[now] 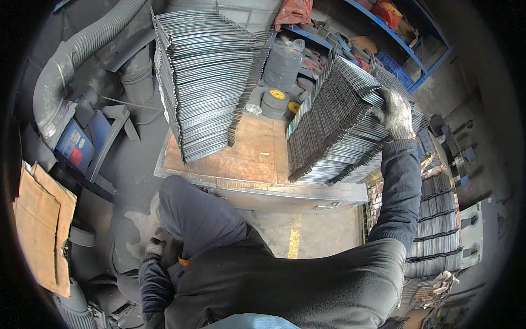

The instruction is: Manually straightening the wires on metal grates by hand and stacking them.

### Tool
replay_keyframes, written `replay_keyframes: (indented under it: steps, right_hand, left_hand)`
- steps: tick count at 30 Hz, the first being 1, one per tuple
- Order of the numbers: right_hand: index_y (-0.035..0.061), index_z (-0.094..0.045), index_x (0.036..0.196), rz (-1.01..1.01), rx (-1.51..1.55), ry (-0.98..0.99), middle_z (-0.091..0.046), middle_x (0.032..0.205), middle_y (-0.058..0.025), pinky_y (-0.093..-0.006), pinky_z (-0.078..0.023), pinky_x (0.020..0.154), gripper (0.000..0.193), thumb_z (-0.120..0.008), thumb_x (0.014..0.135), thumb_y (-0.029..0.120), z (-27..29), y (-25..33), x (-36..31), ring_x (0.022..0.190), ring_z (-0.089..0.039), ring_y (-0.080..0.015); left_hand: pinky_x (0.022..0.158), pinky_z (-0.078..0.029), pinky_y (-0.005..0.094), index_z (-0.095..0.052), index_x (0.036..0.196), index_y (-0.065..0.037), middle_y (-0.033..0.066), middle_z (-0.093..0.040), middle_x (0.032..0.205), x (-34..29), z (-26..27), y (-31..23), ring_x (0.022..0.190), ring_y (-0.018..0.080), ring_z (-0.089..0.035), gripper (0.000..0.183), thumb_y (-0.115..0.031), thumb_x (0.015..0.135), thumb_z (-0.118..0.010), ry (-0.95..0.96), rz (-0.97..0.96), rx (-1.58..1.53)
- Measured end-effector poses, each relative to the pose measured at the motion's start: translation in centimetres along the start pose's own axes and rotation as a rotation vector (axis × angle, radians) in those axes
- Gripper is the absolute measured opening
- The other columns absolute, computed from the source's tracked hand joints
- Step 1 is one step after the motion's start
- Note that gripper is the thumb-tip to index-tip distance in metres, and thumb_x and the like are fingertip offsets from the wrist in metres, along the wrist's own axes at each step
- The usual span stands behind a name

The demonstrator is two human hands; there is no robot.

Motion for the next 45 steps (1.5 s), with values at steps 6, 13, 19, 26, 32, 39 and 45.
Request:
replay_keyframes:
  steps: [6,13,19,26,32,39,45]
  right_hand:
    - [0.0029,-0.067,0.131,0.036,0.046,-0.011,-0.073,0.118,-0.0208,-0.0506,-0.055,0.098,0.078,-0.09,0.075,0.052,0.4,-1.3,-0.1,0.112,-0.07,-0.0441]
    - [0.0033,-0.068,0.128,-0.003,0.171,0.048,-0.073,0.113,-0.0203,-0.051,-0.056,0.094,0.086,-0.085,0.073,0.067,1.0,-0.3,0.2,0.108,-0.07,-0.0453]
    - [0.0061,-0.065,0.137,-0.022,0.124,0.087,-0.07,0.122,-0.0201,-0.0517,-0.053,0.101,0.086,-0.086,0.075,0.062,0.7,-1.3,-0.9,0.118,-0.067,-0.0444]
    - [0.0066,-0.061,0.144,0.006,0.175,0.069,-0.068,0.129,-0.0192,-0.0517,-0.051,0.105,0.093,-0.086,0.074,0.062,-0.4,-1.4,-1.7,0.123,-0.064,-0.0429]
    - [0.0073,-0.06,0.146,-0.012,0.166,0.094,-0.068,0.129,-0.0192,-0.0523,-0.05,0.106,0.098,-0.083,0.073,0.069,-0.6,-1.0,-1.4,0.122,-0.064,-0.0427]
    - [0.0068,-0.066,0.136,0.022,0.111,-0.077,-0.069,0.118,-0.0203,-0.0528,-0.052,0.097,0.086,-0.073,0.082,0.073,-2.6,-1.8,-1.9,0.113,-0.065,-0.0454]
    - [0.0057,-0.069,0.13,0.092,0.058,-0.102,-0.07,0.113,-0.02,-0.0527,-0.052,0.092,0.081,-0.073,0.083,0.071,-3.1,-2.3,-1.7,0.106,-0.067,-0.0452]
  left_hand:
    - [0.097,-0.056,0.047,-0.069,0.114,0.0,0.0232,-0.078,0.114,0.9,-0.7,1.4,0.112,0.0421,-0.072,0.054,-0.045,0.088,-0.084,-0.027,-0.064,0.068]
    - [0.099,-0.056,0.0449,-0.069,0.115,0.0,0.0228,-0.077,0.116,1.8,-1.5,2.7,0.112,0.0411,-0.072,0.053,-0.046,0.091,-0.081,0.025,-0.068,0.089]
    - [0.099,-0.056,0.0449,-0.07,0.119,0.001,0.0218,-0.078,0.116,1.0,-1.0,2.4,0.111,0.0398,-0.072,0.052,-0.042,0.092,-0.081,0.013,-0.013,0.082]
    - [0.096,-0.057,0.0458,-0.071,0.117,0.002,0.0228,-0.078,0.112,-0.2,-0.2,0.6,0.109,0.0403,-0.074,0.051,-0.041,0.091,-0.082,0.002,-0.038,0.01]
    - [0.096,-0.057,0.0458,-0.071,0.117,0.002,0.0233,-0.078,0.113,-1.7,1.2,-1.8,0.109,0.0402,-0.074,0.052,-0.041,0.09,-0.082,-0.005,-0.037,0.009]
    - [0.098,-0.056,0.0468,-0.069,0.118,0.001,0.0236,-0.078,0.115,-1.3,0.4,-0.7,0.112,0.0412,-0.072,0.053,-0.043,0.092,-0.08,-0.042,-0.06,-0.004]
    - [0.101,-0.054,0.0464,-0.07,0.119,-0.001,0.0199,-0.078,0.115,0.6,-1.1,2.5,0.113,0.0396,-0.071,0.052,-0.047,0.095,-0.076,-0.015,-0.113,0.069]
Point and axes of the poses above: each hand's wrist, its own x-axis towards the middle knuckle, its own z-axis out of the back of the hand, y = z × x, the point moved 1 cm from there along x, towards the middle knuckle
